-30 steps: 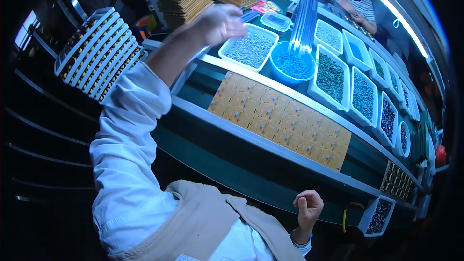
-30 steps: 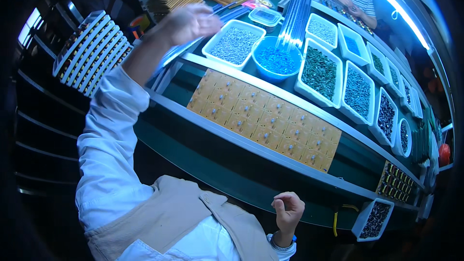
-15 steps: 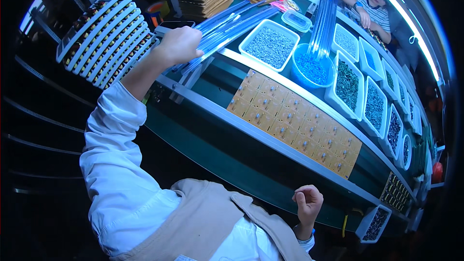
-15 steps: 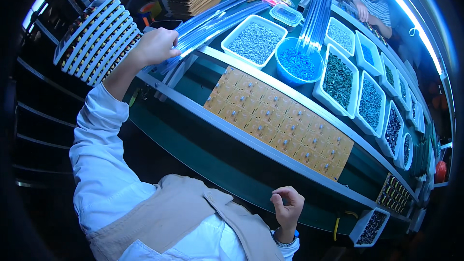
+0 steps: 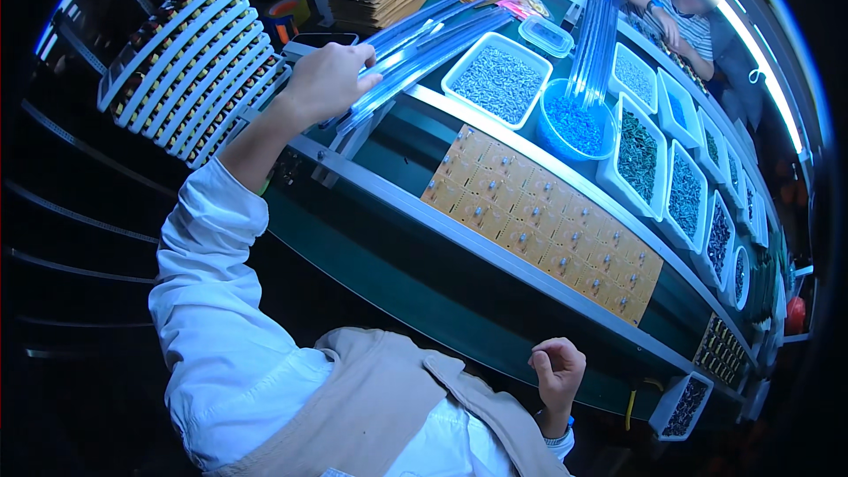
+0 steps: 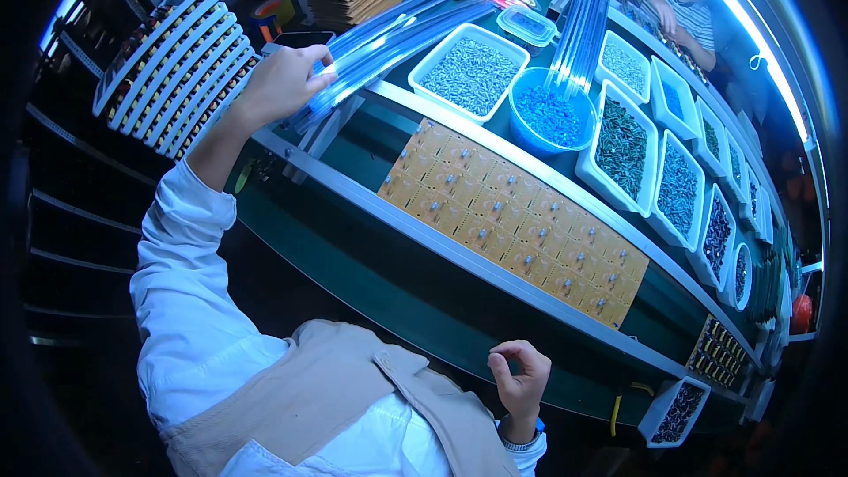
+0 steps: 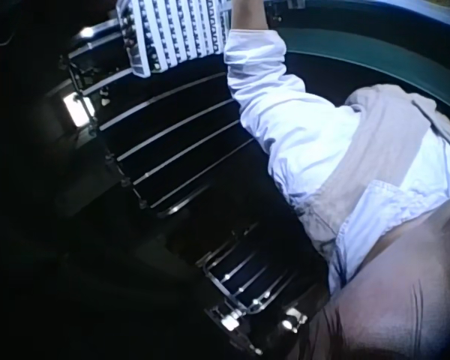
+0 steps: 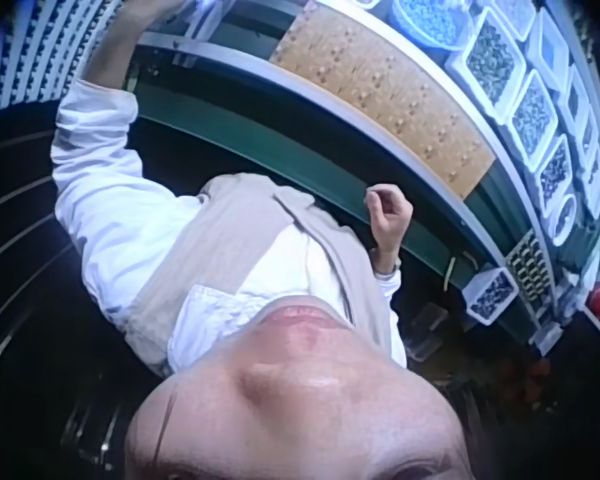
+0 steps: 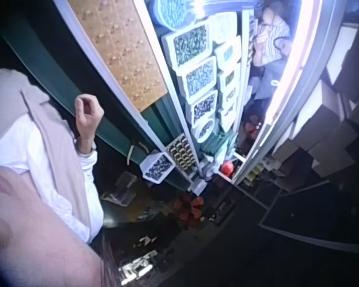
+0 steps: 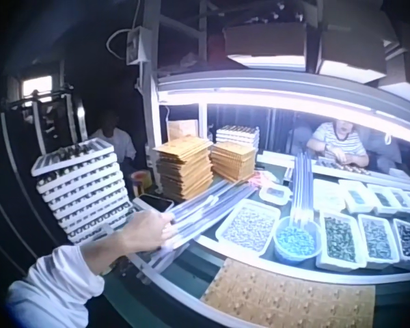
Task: Sorting and placing small electronic components into a tube and onto a board at an assembly station.
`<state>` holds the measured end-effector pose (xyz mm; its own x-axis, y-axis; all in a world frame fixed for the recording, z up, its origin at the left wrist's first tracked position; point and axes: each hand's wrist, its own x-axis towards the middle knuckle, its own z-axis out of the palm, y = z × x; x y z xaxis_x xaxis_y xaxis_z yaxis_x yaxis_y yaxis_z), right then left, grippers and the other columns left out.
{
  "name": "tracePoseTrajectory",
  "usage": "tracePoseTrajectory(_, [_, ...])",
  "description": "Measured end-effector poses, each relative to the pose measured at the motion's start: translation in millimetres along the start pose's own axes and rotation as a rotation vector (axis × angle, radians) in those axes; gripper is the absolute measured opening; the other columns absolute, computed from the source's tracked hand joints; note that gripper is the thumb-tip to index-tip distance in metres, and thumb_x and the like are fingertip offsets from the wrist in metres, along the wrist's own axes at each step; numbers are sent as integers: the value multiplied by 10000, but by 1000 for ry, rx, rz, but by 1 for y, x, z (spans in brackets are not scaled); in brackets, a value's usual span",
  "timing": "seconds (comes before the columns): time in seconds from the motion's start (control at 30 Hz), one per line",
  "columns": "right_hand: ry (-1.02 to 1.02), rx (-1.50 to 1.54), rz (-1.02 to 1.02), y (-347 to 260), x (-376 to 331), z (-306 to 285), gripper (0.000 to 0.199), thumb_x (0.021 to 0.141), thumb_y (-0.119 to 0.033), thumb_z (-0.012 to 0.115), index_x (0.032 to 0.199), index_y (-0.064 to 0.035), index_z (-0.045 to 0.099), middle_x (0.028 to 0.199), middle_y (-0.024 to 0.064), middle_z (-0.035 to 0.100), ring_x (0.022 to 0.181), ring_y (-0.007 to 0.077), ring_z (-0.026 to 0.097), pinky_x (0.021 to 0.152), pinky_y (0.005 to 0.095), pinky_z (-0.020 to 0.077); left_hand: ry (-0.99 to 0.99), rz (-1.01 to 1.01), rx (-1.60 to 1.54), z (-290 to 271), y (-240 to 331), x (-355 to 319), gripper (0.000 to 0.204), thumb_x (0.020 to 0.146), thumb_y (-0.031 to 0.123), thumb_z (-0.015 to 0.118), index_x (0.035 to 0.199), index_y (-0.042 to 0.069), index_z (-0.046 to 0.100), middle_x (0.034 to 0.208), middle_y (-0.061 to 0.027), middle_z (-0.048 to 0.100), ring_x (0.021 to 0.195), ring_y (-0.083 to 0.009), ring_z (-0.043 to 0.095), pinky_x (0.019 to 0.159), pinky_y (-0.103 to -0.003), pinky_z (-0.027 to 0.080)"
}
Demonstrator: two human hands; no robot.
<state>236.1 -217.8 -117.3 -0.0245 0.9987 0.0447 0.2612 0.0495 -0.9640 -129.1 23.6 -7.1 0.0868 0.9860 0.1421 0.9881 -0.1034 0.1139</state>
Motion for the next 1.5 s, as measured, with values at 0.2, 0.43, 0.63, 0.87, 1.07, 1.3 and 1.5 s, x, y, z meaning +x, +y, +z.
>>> tracePoseTrajectory(0.2, [-13,-21,-1,-1,1,2,84,767,-78,628,735,-1,614,665,77,602,564,129,567,526,203,454,66,155,54,8,-7,-4,231,803,244,616,962,76,605,843,-112,628,771,-245,626,682,-369,498])
tracePoseTrajectory(0.43, [-20,-34,0,-2,0,3,94,772,-89,627,738,-3,616,664,79,602,571,130,571,531,205,461,-13,130,179,9,12,-9,314,778,260,644,999,54,557,861,-123,606,812,-245,611,692,-349,492])
tracePoseTrajectory(0.63, [-15,-39,-18,-3,0,3,104,780,-102,626,741,-6,620,662,79,603,570,133,571,532,206,464,-100,76,245,8,22,-6,330,778,259,631,981,29,510,842,-148,611,765,-287,616,682,-356,503])
tracePoseTrajectory(0.87, [-32,-62,-97,-2,0,1,136,809,-112,601,758,13,594,656,66,577,561,99,560,518,181,447,-143,104,195,17,19,7,254,813,233,566,900,-3,532,795,-177,610,735,-313,612,688,-390,489])
tracePoseTrajectory(1.07, [-30,-60,-92,1,0,0,121,806,-98,599,756,13,595,659,67,580,560,102,560,518,181,448,-173,65,-84,6,7,10,317,867,239,459,809,-40,598,790,-202,617,771,-319,616,699,-399,473])
tracePoseTrajectory(1.3, [-38,-46,-96,0,-1,1,109,805,-89,598,758,9,596,657,66,580,557,105,559,518,181,449,-155,9,-392,4,1,5,331,898,236,415,841,-38,590,817,-160,606,729,-221,598,663,-355,471])
tracePoseTrajectory(1.5, [-56,-55,-117,0,-6,3,105,799,-85,608,752,8,593,670,66,584,571,106,561,527,187,455,-336,-193,-1101,-2,8,-13,281,902,204,430,1012,-25,551,711,-15,548,623,-82,535,526,-196,425])
